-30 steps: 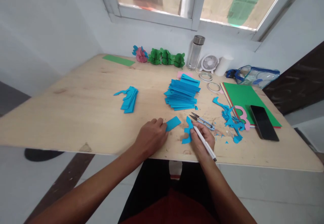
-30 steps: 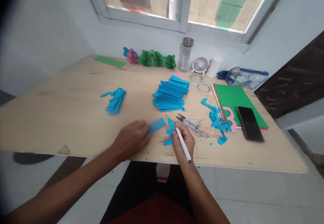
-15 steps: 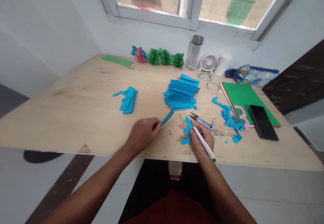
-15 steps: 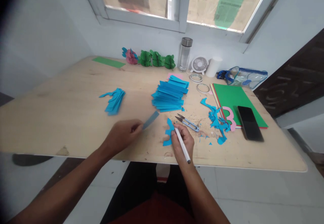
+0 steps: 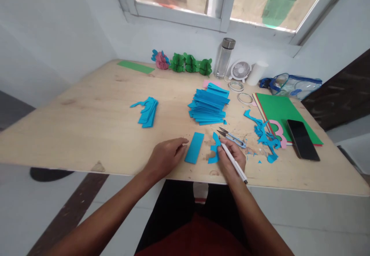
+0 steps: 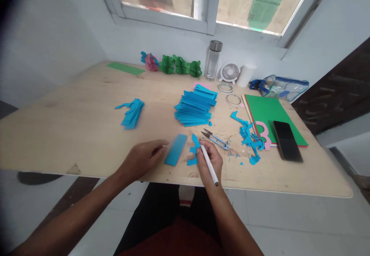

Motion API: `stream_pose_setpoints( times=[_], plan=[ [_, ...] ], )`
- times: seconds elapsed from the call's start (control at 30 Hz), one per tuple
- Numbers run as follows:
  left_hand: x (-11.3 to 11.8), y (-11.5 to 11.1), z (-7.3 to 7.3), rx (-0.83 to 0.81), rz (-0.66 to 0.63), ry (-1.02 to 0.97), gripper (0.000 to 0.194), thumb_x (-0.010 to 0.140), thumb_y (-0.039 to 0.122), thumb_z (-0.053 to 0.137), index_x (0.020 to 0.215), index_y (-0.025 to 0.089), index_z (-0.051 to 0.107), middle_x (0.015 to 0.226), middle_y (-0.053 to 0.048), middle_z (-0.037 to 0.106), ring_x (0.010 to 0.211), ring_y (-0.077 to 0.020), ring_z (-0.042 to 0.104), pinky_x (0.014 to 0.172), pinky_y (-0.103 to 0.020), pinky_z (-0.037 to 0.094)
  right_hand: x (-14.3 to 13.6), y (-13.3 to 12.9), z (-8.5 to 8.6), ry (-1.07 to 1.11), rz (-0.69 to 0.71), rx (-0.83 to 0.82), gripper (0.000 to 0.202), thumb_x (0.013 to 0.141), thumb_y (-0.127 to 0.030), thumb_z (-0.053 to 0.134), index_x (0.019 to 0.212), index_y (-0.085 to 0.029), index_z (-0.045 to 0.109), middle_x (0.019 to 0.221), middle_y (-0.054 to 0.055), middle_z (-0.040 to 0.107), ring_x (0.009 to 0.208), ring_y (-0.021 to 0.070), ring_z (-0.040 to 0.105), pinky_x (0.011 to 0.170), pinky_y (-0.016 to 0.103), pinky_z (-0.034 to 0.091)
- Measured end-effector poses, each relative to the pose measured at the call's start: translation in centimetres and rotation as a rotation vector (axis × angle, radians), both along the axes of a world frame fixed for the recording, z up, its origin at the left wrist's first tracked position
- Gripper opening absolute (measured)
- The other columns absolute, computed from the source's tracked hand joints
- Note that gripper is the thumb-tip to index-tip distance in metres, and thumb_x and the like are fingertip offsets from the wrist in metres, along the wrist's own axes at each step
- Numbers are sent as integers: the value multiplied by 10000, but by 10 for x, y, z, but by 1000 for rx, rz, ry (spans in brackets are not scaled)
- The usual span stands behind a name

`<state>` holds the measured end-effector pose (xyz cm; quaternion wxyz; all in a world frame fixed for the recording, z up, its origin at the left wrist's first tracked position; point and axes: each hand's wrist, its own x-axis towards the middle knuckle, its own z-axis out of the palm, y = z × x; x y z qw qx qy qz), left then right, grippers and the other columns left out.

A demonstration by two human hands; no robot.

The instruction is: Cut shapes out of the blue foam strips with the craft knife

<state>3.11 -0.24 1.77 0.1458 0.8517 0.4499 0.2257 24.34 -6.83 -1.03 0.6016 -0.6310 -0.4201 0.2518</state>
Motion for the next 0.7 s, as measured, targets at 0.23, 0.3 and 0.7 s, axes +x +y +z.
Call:
stream_pose_setpoints(
  times=[0.23,0.3,0.7],
  plan=[
    [-3,4,-16,182,-363,160,359,922,237,528,1263,178,621,1355,-140,614,1266,-299,547,1031,-481,452,-1,0,0,-12,8,8,231,755,-350,688,925,-204,744,746,12,703,649,158,621,588,255,504],
    [-1,0,-22,184,-351,170,384,937,252,508,1303,178,597,1405,-143,576,1307,-312,513,1058,-511,421,0,2,-2,-14,15,12,242,745,-349,693,929,-200,747,752,16,707,660,163,629,594,259,511],
    [1,-13,-17,156,-390,122,311,942,267,525,1227,236,649,1443,-105,544,1379,-313,434,1129,-545,345,-2,3,1,5,5,-13,236,743,-350,699,925,-206,740,758,12,706,671,164,628,606,262,505]
  ],
)
